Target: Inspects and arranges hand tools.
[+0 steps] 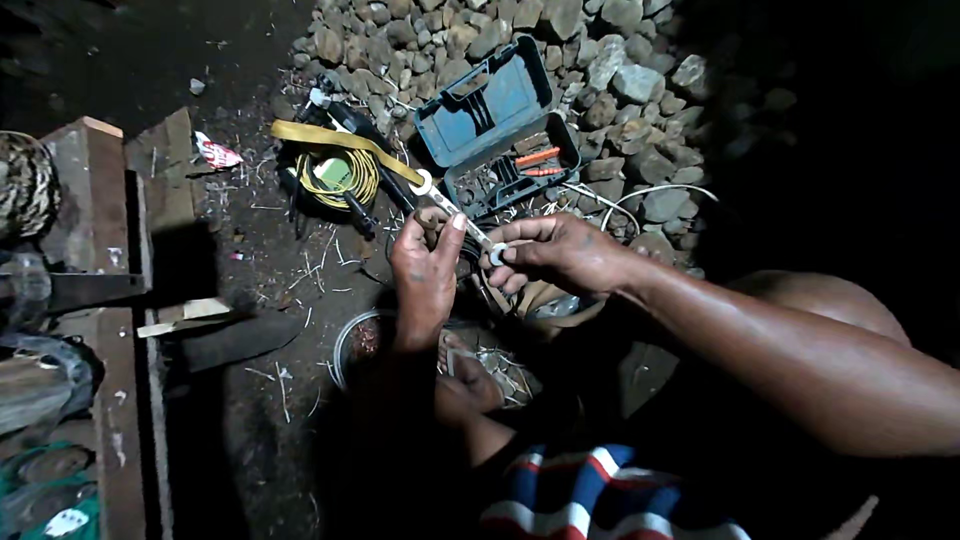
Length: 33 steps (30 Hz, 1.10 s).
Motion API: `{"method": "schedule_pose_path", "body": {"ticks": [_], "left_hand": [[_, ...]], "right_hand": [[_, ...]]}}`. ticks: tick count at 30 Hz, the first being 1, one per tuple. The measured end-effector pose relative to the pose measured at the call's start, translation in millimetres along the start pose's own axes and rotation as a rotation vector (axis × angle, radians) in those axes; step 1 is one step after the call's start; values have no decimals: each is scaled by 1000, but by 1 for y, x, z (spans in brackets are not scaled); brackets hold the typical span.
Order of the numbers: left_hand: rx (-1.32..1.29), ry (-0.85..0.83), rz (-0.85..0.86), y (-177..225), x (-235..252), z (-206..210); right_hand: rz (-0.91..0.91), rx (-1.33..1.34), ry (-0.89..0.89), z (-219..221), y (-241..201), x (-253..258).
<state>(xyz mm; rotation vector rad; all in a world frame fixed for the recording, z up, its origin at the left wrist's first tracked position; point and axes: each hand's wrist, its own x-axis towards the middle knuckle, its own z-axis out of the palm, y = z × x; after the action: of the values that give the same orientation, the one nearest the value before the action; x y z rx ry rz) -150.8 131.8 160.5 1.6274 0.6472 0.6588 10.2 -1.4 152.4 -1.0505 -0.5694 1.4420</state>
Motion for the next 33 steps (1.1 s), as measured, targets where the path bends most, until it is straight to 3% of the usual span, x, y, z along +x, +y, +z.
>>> {"method": "schedule_pose_path", "body": {"ticks": [10,15,19,27,33], "left_hand": [[-367,49,-101,-9,11,-8],[-404,31,-83,-11,13,-20],[-433,-5,-106,-16,10,-25],[-379,-258,-261,-24,-10,-21],[-326,-498,-310,-20,-24,-1]], "right_hand": [[-36,-8,30,-9,2,8],[-103,-120,116,-19,-5,9],[-135,-65,160,-25,-8,11],[-208,52,302,-32,-15,13],[-240,44,286,-35,-14,15]]}}
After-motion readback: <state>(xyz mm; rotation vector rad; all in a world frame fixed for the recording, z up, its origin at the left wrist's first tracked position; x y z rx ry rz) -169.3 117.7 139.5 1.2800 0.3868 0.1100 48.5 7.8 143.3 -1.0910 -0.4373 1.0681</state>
